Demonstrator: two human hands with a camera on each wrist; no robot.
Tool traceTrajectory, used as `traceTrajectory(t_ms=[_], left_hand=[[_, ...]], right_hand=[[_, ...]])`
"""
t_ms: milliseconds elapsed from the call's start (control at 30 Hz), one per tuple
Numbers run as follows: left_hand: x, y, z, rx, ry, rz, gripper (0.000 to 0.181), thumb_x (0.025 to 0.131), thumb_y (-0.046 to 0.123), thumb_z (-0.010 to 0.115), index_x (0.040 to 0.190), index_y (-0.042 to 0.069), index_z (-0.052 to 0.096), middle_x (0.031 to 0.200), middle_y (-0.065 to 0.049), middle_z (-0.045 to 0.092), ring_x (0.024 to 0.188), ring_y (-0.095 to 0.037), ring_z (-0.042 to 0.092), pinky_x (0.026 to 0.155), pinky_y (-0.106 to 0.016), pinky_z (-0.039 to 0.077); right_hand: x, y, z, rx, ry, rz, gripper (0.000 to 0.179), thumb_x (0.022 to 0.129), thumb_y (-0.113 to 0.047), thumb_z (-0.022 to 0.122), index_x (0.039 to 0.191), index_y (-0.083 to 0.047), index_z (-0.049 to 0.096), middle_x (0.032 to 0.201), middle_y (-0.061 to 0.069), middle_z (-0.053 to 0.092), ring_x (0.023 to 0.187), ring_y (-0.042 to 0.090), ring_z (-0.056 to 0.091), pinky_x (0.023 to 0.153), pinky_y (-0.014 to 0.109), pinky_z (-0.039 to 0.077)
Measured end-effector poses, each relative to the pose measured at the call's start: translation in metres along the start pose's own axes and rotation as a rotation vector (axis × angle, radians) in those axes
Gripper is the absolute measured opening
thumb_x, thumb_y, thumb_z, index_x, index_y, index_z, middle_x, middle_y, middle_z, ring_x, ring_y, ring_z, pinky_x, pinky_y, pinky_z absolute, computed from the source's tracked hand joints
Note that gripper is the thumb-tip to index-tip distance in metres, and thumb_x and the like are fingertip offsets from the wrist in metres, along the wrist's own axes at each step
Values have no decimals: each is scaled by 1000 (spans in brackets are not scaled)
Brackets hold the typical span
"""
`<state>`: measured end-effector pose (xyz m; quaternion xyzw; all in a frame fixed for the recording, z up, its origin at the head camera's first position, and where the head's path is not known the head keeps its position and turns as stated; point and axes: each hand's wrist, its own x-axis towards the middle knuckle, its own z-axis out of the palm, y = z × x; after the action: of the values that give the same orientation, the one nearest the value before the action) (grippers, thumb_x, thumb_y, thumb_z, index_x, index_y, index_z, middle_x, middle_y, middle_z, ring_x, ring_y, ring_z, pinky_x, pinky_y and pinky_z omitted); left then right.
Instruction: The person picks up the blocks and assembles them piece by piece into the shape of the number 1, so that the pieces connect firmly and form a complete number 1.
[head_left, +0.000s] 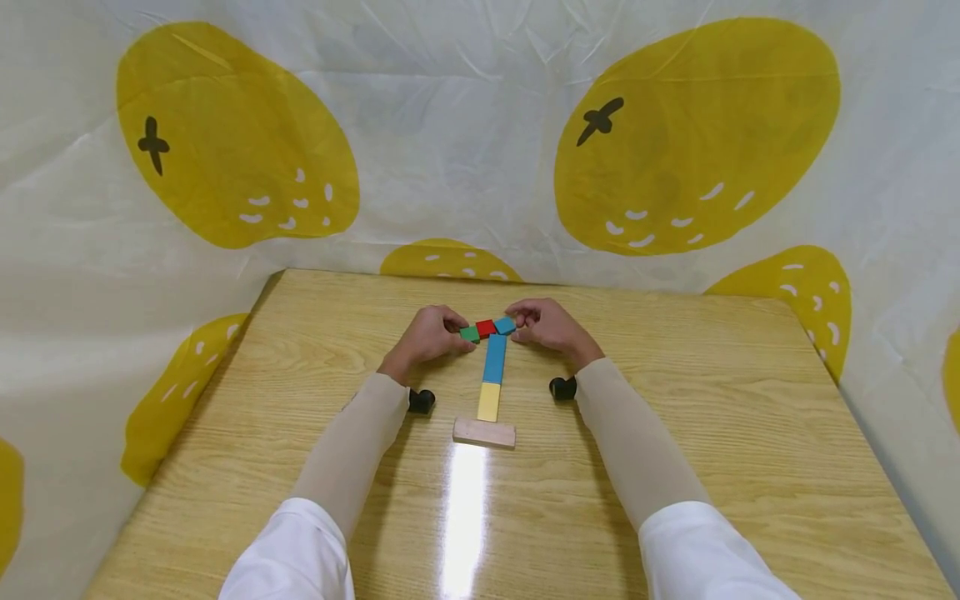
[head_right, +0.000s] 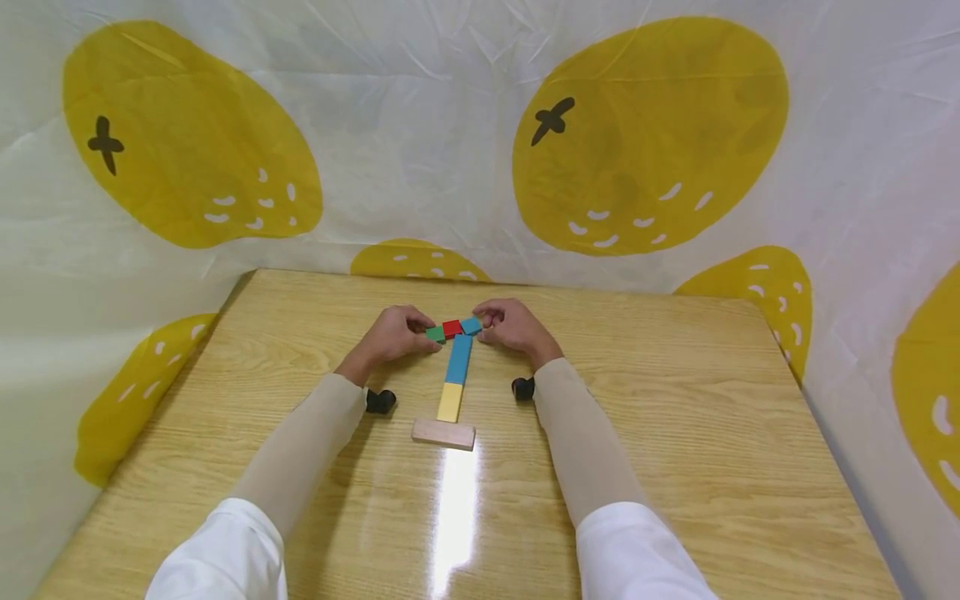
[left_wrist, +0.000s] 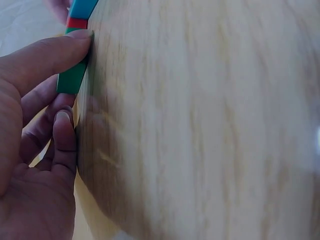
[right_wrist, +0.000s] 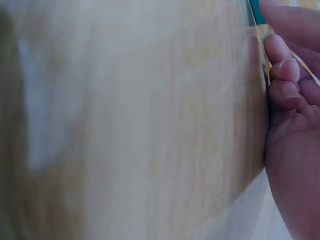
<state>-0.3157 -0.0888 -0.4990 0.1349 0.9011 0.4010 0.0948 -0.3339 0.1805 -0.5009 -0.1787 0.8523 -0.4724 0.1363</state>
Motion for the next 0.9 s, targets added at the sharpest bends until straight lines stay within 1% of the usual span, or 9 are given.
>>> traceTrajectory(t_ms=[33,67,267,500,733,900], left_hand=[[0,0,0,2,1,2,36,83,26,90,112,8,80,104,-9,73,89,-21,63,79,-31,55],[0,0,0,3,3,3,35,83,26,90,111,8,80,104,-9,72,88,-21,63,78,-31,54],[1,0,1,-6,12,-8,35,82,26,90,110,7,80,103,-9,72,87,-20,62,77,-29,52],[1,0,2,1,17,-18,36,82,26,90,111,6,79,104,-9,72,88,-21,61,78,-29,52],[1,-1,2,-7,16,-13,37,82,25,89,112,5,79,103,-9,71,87,-21,60,76,-29,51],[1,-1,2,-11,11,-5,37,82,26,90,111,7,79,103,-9,71,88,-22,61,78,-30,52]], right_hand=[[0,0,0,0,1,3,42,91,-4,78,131,2,69,102,15,64,79,19,48,73,25,43],[2,5,1,-2,7,-1,42,91,-5,79,131,0,69,101,13,64,79,18,47,72,24,43],[2,5,0,14,6,-15,43,91,-5,78,131,4,68,105,22,64,78,18,46,72,23,41],[0,2,1,2,18,7,40,92,-5,77,131,0,69,102,14,63,78,17,47,72,23,41],[1,3,1,6,12,15,39,93,-5,76,131,-1,69,102,13,63,80,19,47,73,24,42],[0,2,1,-3,19,12,40,92,-4,77,130,0,69,100,12,63,80,18,48,73,24,43]])
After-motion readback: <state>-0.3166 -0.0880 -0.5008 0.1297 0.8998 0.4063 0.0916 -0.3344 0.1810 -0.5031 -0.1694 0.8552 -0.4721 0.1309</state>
